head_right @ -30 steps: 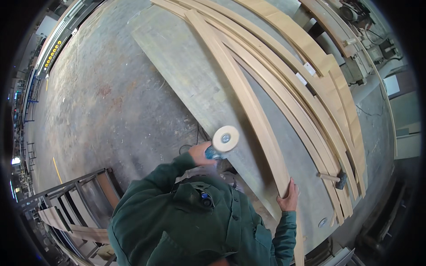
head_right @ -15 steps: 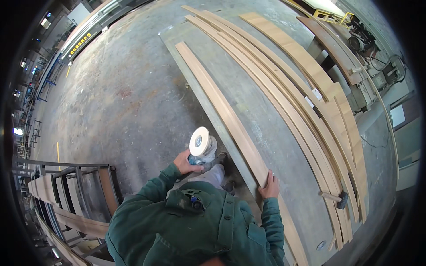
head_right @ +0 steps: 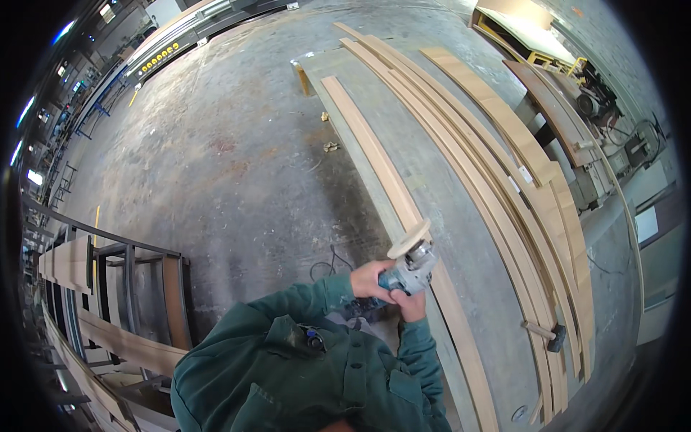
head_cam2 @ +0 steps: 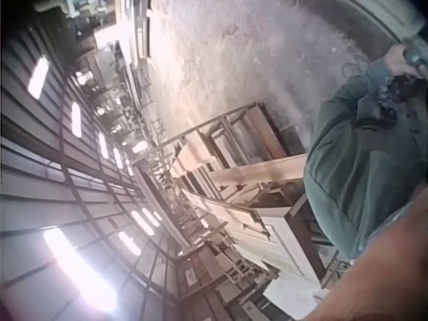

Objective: Sanding the edges and surface of a long wooden plank using an angle grinder with a sanding disc.

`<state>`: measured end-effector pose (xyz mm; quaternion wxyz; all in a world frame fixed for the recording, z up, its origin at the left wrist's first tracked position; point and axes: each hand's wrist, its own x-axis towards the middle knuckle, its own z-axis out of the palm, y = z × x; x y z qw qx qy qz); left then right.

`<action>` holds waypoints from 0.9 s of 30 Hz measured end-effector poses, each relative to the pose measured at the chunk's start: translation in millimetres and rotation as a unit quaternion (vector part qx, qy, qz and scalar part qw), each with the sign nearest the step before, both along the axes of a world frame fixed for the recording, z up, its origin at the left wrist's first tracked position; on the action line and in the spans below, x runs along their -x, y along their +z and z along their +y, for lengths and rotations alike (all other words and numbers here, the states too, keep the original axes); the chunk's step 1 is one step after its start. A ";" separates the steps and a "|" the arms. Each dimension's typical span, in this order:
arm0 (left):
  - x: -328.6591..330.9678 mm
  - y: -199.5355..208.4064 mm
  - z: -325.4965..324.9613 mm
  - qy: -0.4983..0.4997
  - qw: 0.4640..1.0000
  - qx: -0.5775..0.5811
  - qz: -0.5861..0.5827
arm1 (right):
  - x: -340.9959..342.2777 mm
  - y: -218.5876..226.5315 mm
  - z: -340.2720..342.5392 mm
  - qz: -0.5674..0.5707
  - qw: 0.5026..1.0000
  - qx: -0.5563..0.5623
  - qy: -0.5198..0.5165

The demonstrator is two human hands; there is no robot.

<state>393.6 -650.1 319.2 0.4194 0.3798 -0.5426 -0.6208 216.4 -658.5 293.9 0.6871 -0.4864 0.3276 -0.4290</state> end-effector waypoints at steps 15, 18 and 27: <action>-187.6 -55.2 89.6 0.075 0.980 -0.112 0.148 | -262.3 62.4 -20.0 -0.015 0.989 -0.100 0.109; -221.6 -47.1 92.6 0.078 0.985 -0.093 0.125 | -303.8 61.2 -20.7 -0.026 0.988 -0.098 0.117; -306.3 -40.7 37.0 0.045 0.989 -0.085 0.114 | -376.3 36.4 -64.3 0.003 0.993 -0.122 -0.010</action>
